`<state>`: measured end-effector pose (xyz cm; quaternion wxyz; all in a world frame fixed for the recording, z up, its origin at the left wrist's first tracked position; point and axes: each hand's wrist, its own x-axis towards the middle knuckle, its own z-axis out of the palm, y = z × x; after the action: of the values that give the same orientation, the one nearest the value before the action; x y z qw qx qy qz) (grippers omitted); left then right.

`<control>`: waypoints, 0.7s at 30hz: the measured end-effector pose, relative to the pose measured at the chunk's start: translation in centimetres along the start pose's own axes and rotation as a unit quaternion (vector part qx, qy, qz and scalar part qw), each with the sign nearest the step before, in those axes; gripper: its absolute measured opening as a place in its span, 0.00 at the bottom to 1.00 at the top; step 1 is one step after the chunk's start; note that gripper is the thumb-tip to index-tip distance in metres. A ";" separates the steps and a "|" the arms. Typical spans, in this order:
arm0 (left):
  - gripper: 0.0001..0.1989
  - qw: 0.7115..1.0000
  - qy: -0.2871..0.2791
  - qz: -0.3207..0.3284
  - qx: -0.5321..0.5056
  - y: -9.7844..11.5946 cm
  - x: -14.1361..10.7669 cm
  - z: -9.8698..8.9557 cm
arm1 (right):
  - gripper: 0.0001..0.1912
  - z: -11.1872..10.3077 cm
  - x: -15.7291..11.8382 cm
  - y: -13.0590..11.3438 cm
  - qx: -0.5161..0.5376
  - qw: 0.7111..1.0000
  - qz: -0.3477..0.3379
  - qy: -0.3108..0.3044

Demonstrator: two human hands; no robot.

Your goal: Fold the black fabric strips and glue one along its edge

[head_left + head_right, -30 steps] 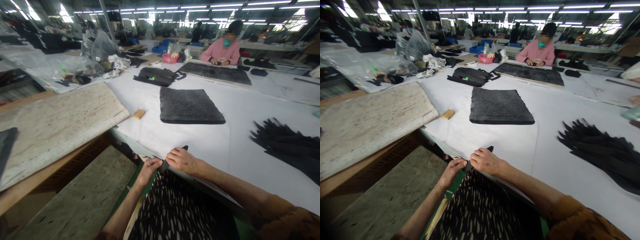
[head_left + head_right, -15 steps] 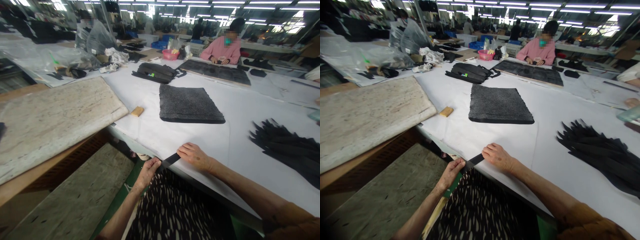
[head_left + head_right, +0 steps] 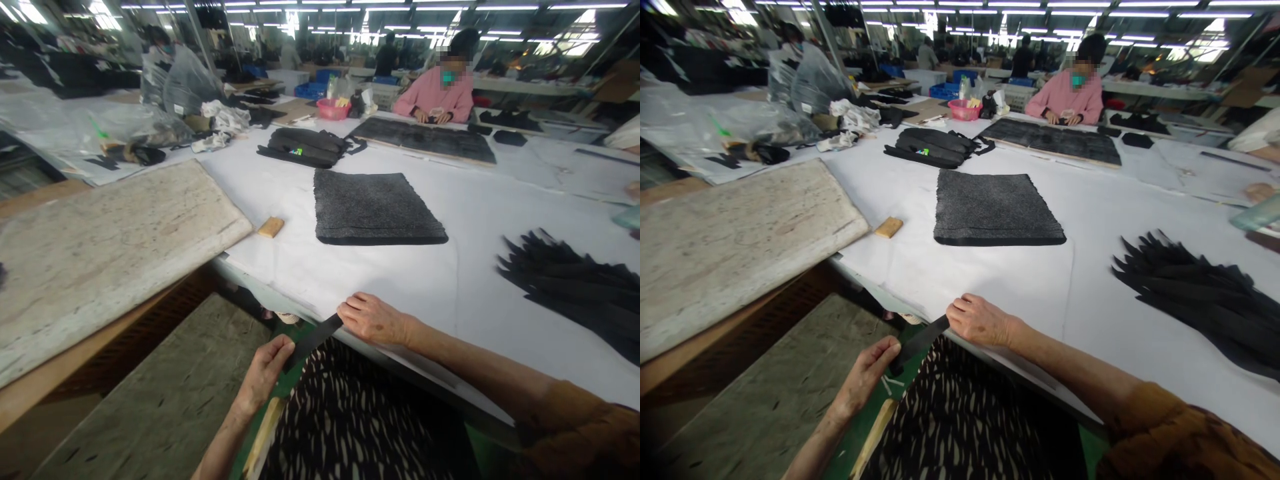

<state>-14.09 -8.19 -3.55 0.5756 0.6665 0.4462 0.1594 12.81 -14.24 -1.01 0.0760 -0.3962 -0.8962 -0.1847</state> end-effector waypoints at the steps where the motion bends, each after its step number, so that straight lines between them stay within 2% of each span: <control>1: 0.23 1.000 0.000 -0.001 0.005 0.3 -0.2 0.0 | 0.12 -0.1 -0.4 0.2 -0.005 1.000 0.009 -0.003; 6: 0.24 1.000 0.017 0.004 0.024 1.2 -0.8 -0.3 | 0.12 -0.1 -1.8 0.5 -0.013 0.997 0.069 -0.012; 10: 0.25 0.999 0.035 0.013 0.038 1.6 -1.4 -0.8 | 0.14 -0.1 -2.6 0.5 0.082 0.984 0.159 -0.014; 12: 0.25 0.998 0.041 0.023 0.052 1.9 -1.7 -0.9 | 0.15 -0.4 -2.7 0.6 0.180 0.954 0.238 0.016; 15: 0.24 0.994 0.044 0.048 0.085 2.9 -1.7 -0.6 | 0.18 -1.8 -1.8 0.5 0.300 0.887 0.339 0.090; 17: 0.24 0.991 0.038 0.074 0.106 3.9 -1.4 -0.2 | 0.16 -3.2 -0.4 0.1 0.337 0.875 0.330 0.107; 21: 0.22 0.980 0.026 0.131 0.147 6.0 -0.6 0.4 | 0.10 -5.2 3.0 -1.4 0.368 0.901 0.222 0.049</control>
<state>-11.67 -8.50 2.03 0.4338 0.7923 0.3881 0.1832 9.73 -15.10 4.24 0.2992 -0.5195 -0.7840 0.1609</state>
